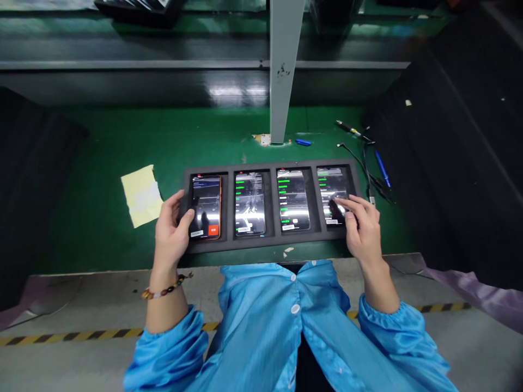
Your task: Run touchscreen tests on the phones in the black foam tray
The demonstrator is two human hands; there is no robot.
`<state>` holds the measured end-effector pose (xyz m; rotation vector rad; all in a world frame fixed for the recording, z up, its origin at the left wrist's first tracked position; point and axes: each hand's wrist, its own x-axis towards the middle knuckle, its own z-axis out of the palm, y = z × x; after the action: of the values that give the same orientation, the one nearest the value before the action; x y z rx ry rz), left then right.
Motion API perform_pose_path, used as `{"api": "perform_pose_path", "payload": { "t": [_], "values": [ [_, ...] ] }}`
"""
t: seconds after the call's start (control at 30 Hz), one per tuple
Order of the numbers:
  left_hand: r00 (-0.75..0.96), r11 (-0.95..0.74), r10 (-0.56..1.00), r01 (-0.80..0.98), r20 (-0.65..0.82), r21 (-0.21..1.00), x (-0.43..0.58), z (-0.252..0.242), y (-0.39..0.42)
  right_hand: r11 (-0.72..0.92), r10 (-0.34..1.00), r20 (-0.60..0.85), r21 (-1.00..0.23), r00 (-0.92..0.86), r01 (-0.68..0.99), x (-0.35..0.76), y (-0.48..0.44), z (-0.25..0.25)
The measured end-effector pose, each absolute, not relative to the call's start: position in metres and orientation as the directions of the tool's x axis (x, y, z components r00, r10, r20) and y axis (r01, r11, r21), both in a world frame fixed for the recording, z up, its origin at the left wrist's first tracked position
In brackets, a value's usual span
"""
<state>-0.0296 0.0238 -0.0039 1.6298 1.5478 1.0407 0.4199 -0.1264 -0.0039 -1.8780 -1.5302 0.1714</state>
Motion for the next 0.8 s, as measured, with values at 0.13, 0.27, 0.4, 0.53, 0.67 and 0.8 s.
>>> {"api": "perform_pose_path", "payload": {
  "t": [0.13,0.27,0.4,0.53,0.67,0.8],
  "values": [
    [-0.041,-0.082,0.992,0.519,0.12,0.851,-0.028,-0.001,0.023,-0.068,0.885,0.332,-0.602,0.327,0.795,0.425,-0.127,-0.007],
    [-0.032,-0.102,0.987,0.634,0.158,0.767,-0.023,0.003,0.022,-0.058,0.888,0.341,-0.58,0.307,0.812,0.428,-0.12,-0.011],
    [-0.039,-0.11,0.984,0.639,0.174,0.761,-0.017,0.004,0.026,0.006,0.873,0.395,-0.596,0.287,0.803,0.433,-0.111,-0.012],
    [-0.075,-0.084,0.983,0.615,0.165,0.784,-0.015,0.001,0.032,0.059,0.876,0.412,-0.605,0.249,0.794,0.44,-0.109,-0.013],
    [-0.093,-0.082,0.981,0.592,0.169,0.802,-0.016,-0.002,0.034,0.092,0.884,0.414,-0.611,0.218,0.786,0.441,-0.116,-0.013],
    [-0.093,-0.073,0.983,0.59,0.158,0.804,-0.017,-0.003,0.033,0.075,0.884,0.405,-0.616,0.234,0.784,0.436,-0.125,-0.011]
  ]
}}
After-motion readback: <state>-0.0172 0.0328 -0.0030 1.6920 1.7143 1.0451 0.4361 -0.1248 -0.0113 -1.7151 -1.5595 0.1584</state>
